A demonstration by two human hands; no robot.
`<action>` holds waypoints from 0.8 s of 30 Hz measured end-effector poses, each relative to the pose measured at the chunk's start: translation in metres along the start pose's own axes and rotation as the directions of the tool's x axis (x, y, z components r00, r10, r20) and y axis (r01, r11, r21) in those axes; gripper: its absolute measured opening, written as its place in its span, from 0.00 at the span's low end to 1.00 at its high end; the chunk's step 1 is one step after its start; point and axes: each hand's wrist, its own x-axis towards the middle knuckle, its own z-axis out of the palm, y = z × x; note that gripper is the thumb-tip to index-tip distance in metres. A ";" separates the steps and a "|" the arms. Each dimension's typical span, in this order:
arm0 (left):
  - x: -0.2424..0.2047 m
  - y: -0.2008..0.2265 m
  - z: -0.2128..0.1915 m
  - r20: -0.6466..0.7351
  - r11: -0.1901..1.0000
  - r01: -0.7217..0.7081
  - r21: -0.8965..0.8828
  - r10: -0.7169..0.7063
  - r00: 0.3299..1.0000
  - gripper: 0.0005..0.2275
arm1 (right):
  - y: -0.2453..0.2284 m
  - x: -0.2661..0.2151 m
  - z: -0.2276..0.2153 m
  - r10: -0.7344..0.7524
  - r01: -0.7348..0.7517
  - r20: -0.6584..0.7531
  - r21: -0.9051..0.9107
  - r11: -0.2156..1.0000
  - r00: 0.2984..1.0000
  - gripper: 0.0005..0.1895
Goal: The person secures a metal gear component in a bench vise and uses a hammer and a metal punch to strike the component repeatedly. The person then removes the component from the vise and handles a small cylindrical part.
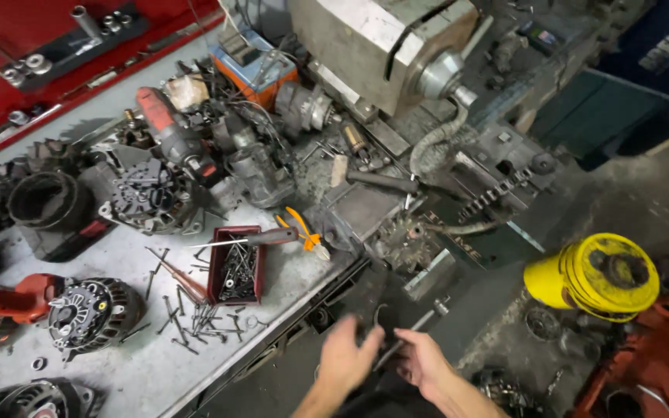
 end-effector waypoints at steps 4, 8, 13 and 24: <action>-0.026 -0.017 0.030 0.361 0.926 0.314 0.208 -0.371 0.855 0.24 | -0.001 0.000 -0.011 0.141 -0.140 0.077 -0.014 0.990 0.987 0.19; -0.023 -0.013 0.032 0.474 0.896 0.312 0.316 -0.434 0.766 0.29 | -0.008 -0.008 -0.012 0.194 -0.192 0.137 -0.029 0.981 0.971 0.23; -0.017 0.023 0.021 0.483 0.817 0.288 0.499 -0.539 0.690 0.30 | -0.036 -0.031 -0.009 0.236 -0.227 0.152 -0.077 0.971 0.960 0.23; 0.007 0.101 -0.017 0.614 0.850 0.108 0.515 -0.455 0.645 0.31 | -0.083 -0.065 -0.005 0.315 -0.315 0.220 -0.039 0.948 0.923 0.27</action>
